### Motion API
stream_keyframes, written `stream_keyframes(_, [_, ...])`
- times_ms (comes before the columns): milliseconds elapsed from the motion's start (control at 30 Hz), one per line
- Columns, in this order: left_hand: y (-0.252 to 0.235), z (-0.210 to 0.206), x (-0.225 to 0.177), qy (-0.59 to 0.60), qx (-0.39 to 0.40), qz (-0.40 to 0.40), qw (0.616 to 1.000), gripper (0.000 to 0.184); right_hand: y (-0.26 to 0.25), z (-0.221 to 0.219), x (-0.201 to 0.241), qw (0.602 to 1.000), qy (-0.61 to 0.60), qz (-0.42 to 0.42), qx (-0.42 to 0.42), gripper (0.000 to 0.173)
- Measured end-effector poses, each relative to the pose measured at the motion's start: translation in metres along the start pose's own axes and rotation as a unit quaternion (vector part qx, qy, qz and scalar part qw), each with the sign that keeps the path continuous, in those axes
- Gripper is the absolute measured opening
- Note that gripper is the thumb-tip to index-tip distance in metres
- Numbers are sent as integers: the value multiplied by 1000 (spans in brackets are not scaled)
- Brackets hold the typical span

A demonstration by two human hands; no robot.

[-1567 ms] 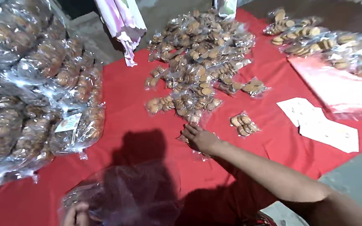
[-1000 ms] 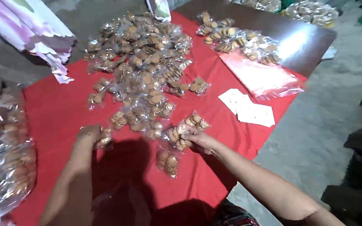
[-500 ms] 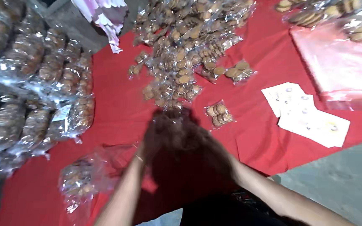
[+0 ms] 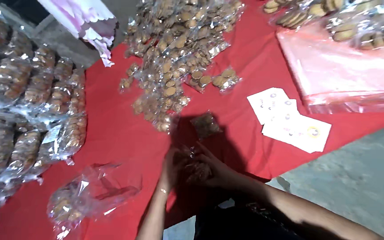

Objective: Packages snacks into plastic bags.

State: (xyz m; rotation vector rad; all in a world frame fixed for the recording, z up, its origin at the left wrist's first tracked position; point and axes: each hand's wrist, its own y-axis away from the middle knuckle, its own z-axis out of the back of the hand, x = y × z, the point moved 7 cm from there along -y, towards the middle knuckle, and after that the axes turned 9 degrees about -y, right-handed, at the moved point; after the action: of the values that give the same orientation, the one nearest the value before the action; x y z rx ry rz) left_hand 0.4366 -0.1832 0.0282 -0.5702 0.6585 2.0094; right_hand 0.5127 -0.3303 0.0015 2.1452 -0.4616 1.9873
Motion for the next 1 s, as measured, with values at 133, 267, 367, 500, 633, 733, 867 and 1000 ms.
stream_keyframes(133, [-25,-12,-51,97,-56,-163,980,38,15,42,11,994,-94,41,-37,72])
stream_keyframes(267, [-106,-28,-57,-128,-28,-76,988,48,37,86,4,988,51,42,-140,105])
stream_keyframes(367, [-138,-45,-60,-147,57,-62,985,53,40,97,-5,986,24,13,-164,128])
stream_keyframes(500, [-102,-53,-83,39,113,-113,986,32,42,98,-3,969,121,67,-203,112])
stream_keyframes(633, [-63,-76,-85,307,61,-148,938,30,44,97,0,958,215,81,-172,93])
stream_keyframes(733, [-53,-95,-86,403,71,-161,898,44,45,82,-2,964,202,121,-123,81])
stream_keyframes(867, [-28,-90,-63,446,19,-190,874,83,26,42,16,968,105,179,-140,69])
stream_keyframes(1000, [31,-35,-38,355,-96,-94,925,81,20,-8,-12,994,-19,97,-43,84])
